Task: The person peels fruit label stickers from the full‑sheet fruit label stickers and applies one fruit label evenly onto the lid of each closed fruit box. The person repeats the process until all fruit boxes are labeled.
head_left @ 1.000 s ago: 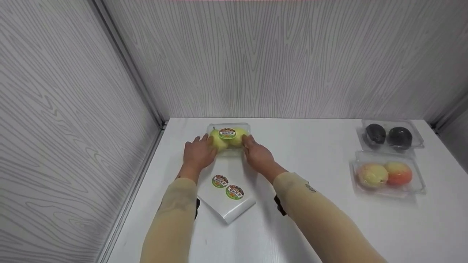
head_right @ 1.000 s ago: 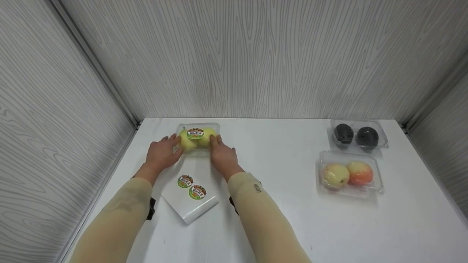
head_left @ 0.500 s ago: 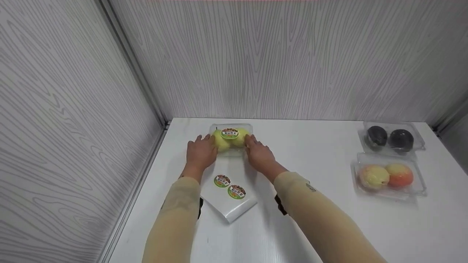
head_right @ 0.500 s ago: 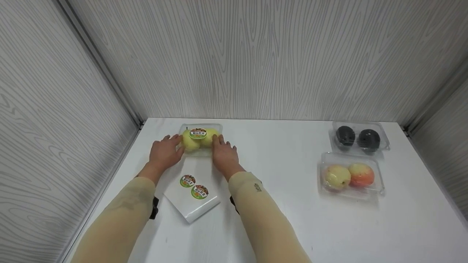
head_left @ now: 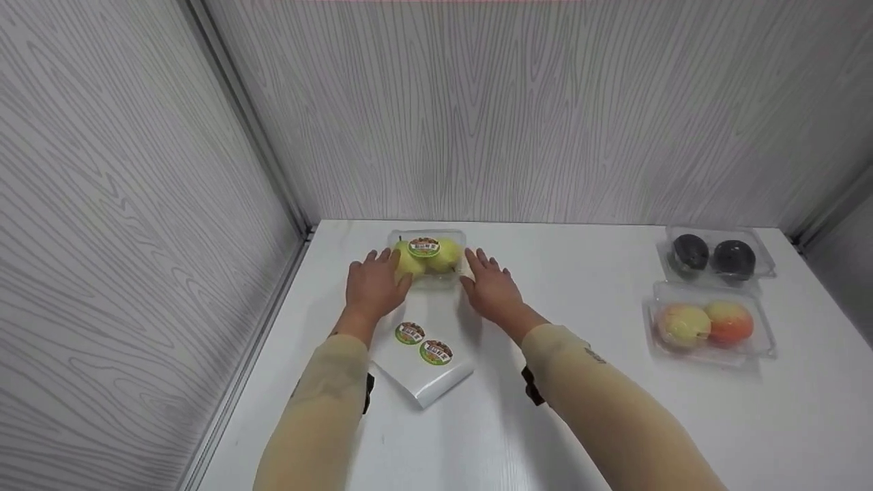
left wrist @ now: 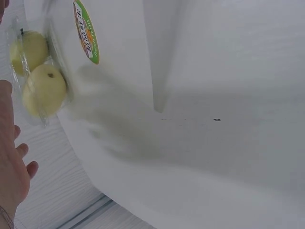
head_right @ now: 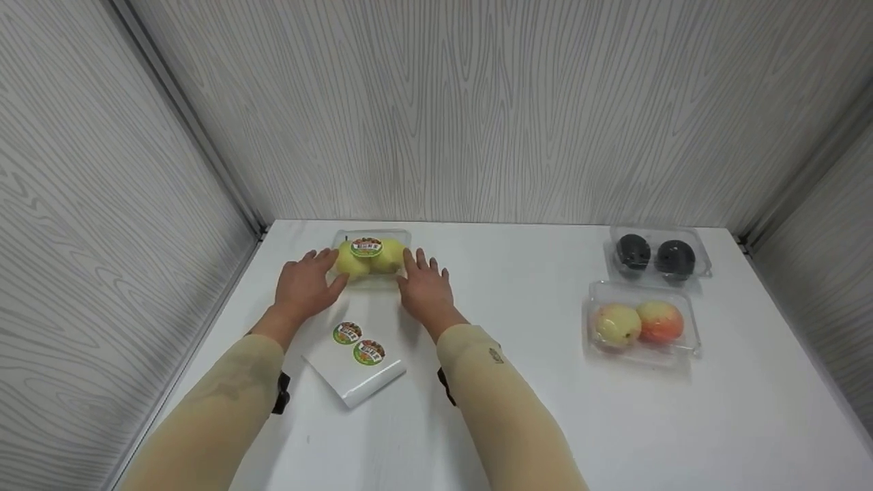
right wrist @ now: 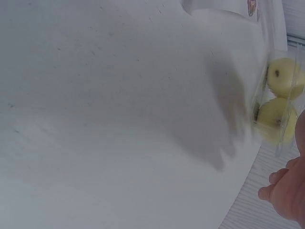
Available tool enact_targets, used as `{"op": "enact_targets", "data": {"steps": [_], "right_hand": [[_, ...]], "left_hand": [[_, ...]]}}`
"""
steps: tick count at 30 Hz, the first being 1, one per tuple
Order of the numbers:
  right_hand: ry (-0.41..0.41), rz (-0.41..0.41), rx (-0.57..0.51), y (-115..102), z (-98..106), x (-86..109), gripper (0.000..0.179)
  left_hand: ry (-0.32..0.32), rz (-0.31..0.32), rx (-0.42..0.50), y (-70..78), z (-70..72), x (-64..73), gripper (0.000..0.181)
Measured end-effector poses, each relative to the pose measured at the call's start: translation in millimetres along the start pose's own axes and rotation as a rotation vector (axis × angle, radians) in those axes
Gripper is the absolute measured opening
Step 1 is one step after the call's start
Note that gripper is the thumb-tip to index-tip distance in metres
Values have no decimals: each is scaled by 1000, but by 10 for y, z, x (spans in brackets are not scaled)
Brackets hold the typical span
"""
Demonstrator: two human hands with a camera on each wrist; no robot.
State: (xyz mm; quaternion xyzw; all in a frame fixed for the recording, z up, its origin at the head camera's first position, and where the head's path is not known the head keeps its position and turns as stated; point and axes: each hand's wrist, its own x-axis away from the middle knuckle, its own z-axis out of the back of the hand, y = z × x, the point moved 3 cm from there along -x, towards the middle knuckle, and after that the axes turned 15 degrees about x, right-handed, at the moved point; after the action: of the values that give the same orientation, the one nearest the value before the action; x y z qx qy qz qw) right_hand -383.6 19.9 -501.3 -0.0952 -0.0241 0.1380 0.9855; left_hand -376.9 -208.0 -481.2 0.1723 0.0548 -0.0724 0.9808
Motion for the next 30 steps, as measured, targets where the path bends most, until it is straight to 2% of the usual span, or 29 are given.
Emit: {"op": "enact_targets", "data": {"steps": [8, 15, 23, 30], "right_hand": [[33, -40, 12, 325, 149, 63, 67], [89, -59, -6, 567, 281, 127, 67], [123, -84, -30, 869, 350, 432, 67], [180, -124, -64, 1165, 442, 723, 67]], "left_hand": [[3, -79, -30, 224, 3, -115, 68], [8, -94, -38, 409, 16, -193, 75], [14, -115, 37, 680, -61, -89, 76], [21, -139, 67, 916, -108, -16, 77]]}}
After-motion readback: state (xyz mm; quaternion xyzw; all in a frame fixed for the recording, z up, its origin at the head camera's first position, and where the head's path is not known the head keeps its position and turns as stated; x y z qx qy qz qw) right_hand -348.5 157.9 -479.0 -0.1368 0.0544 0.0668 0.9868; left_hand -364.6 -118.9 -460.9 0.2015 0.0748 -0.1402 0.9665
